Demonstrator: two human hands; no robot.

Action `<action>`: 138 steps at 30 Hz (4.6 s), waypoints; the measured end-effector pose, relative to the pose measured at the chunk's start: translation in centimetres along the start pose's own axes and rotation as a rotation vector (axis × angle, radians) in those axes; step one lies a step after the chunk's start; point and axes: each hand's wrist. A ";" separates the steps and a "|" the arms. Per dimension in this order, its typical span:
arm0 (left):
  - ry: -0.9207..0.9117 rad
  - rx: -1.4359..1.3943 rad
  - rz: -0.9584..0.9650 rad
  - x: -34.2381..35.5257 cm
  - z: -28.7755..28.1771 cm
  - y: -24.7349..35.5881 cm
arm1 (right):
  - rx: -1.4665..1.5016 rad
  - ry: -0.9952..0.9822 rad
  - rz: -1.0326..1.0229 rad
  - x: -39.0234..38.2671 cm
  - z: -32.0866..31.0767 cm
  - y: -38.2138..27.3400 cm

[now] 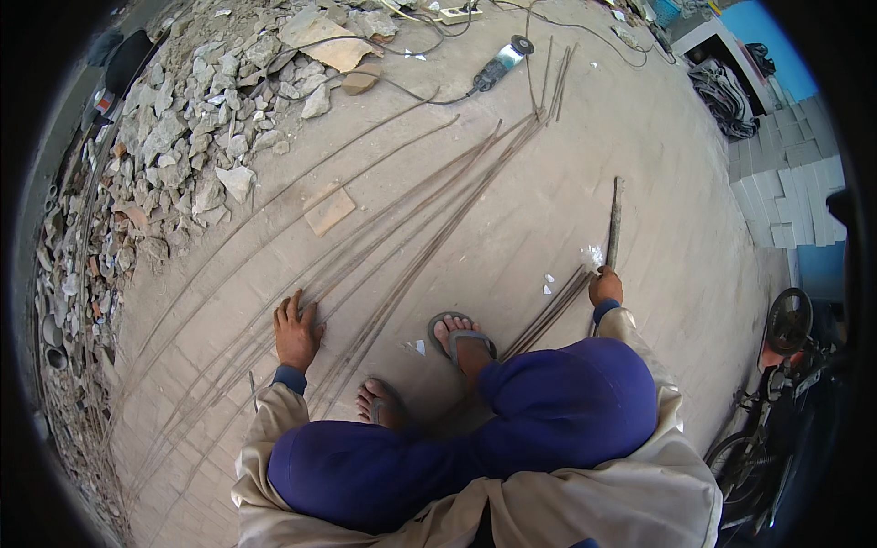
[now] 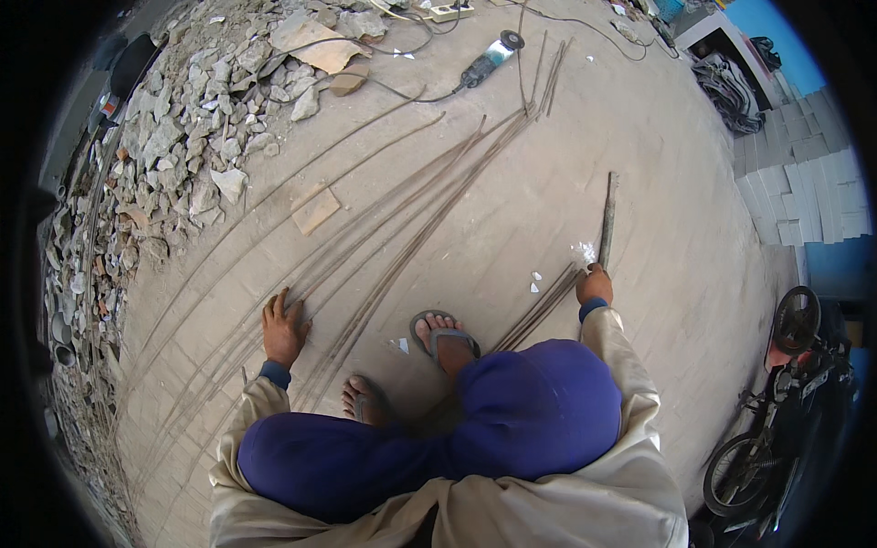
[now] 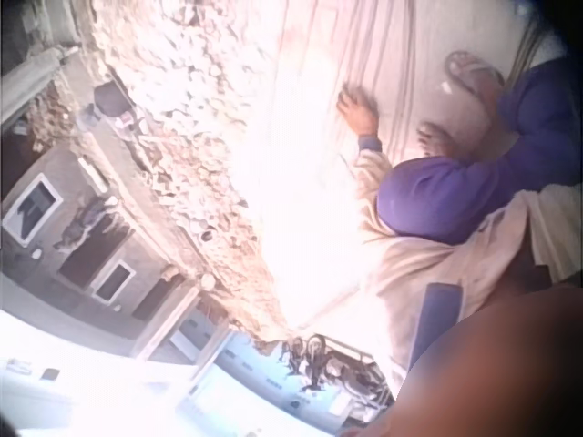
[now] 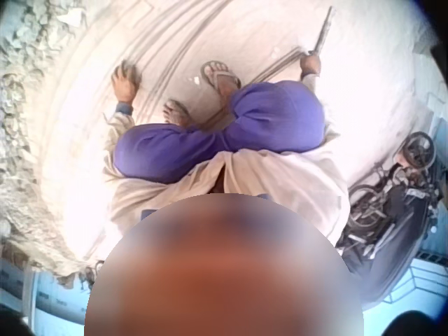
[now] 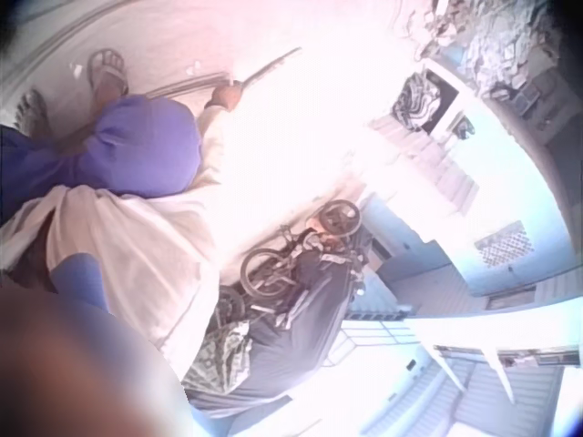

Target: The person measures and cuts metal rods using a tape measure and angle grinder. They align rods on the floor, mark lengths, and cut them to size while sitting cross-legged.

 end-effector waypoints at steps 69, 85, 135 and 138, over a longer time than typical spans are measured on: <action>0.189 0.002 -0.844 -30.1 -3.0 -2.3 | -0.470 -0.391 -1.721 -6.7 6.8 -33.9; -0.299 -0.261 -0.395 -18.2 -1.1 0.9 | -0.240 -0.663 -1.836 -12.0 2.0 -35.3; 1.843 -2.068 -1.317 -39.0 -4.3 2.2 | -0.192 -2.147 -1.109 -77.9 15.2 -44.7; 1.707 -2.228 -1.381 -37.8 -4.5 4.3 | -0.225 -1.948 -1.287 -77.3 17.4 -44.0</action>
Point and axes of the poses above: each hand's wrist, its own x-axis towards the middle knuckle, its own z-axis out of the palm, y = z × x, and after that the axes turned 2 degrees about -z, right-handed
